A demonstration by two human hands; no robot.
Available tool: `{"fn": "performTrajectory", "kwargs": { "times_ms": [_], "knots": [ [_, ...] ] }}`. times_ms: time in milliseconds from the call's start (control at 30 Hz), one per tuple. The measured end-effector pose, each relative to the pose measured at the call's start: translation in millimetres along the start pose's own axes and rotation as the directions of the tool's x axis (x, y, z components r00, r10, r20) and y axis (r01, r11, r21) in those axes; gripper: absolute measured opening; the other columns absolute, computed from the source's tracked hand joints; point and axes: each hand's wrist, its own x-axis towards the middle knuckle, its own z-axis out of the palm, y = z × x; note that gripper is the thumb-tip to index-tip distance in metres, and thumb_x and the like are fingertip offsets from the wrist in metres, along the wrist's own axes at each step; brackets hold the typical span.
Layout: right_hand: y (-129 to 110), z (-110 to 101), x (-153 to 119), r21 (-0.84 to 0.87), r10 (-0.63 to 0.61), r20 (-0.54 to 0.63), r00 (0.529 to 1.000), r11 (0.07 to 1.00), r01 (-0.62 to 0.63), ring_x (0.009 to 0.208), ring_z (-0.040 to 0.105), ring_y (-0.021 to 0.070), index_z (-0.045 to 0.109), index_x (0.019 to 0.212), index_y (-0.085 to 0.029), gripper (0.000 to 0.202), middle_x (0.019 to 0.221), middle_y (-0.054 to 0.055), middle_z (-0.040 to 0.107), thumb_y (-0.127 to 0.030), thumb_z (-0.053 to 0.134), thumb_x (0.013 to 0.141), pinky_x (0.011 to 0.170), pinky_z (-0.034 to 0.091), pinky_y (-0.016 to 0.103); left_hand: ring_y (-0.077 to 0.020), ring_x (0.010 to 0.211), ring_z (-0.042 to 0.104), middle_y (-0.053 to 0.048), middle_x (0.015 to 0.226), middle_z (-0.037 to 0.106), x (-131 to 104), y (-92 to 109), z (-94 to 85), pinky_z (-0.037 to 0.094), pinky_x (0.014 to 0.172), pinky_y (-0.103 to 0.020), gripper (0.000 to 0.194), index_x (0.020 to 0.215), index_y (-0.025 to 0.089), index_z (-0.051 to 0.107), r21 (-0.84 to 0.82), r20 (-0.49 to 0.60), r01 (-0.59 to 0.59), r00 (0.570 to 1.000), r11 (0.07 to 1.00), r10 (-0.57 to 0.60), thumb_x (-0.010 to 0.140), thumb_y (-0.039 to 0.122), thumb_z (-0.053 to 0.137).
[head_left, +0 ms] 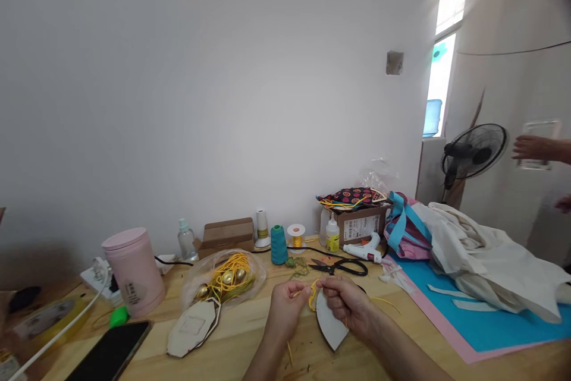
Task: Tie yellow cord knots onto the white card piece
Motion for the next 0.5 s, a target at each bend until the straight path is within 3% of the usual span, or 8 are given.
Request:
{"fn": "performTrajectory", "kwargs": {
  "times_ms": [167,367,500],
  "knots": [
    [1.7,-0.8,0.8,-0.008,0.005,0.034,0.999,1.0,-0.005,0.029,0.016,-0.0014,0.049,0.066,-0.013,0.009,0.041,-0.011,0.028,-0.02,0.054,0.062,0.029,0.002,0.012,-0.0198,0.057,0.059,-0.006,0.058,0.068,1.3,3.0,-2.7,0.044,0.055,-0.027,0.019,0.057,0.012,0.067,0.051,-0.06,-0.006,0.998,0.999,0.009,0.052,0.029,0.063],
    [4.3,-1.8,3.2,0.175,0.027,0.088,0.996,0.984,-0.042,0.028,0.013,-0.0019,0.045,0.062,-0.013,0.007,0.041,-0.012,0.023,-0.015,0.05,0.065,0.028,0.002,0.011,-0.0194,0.055,0.058,-0.007,0.058,0.068,0.2,2.4,-0.1,0.044,0.053,-0.026,0.018,0.058,0.011,0.068,0.068,-0.031,-0.031,0.999,0.997,0.033,0.052,0.028,0.063],
    [-0.1,-3.3,1.4,0.208,0.06,0.134,0.989,0.974,-0.087,0.028,0.014,-0.0011,0.044,0.064,-0.013,0.004,0.041,-0.011,0.023,-0.014,0.047,0.067,0.027,0.004,0.011,-0.0172,0.058,0.057,-0.006,0.061,0.068,0.1,-0.8,0.3,0.043,0.056,-0.024,0.018,0.061,0.012,0.067,0.032,-0.039,-0.055,0.998,0.998,0.056,0.052,0.027,0.064]
  ]
}}
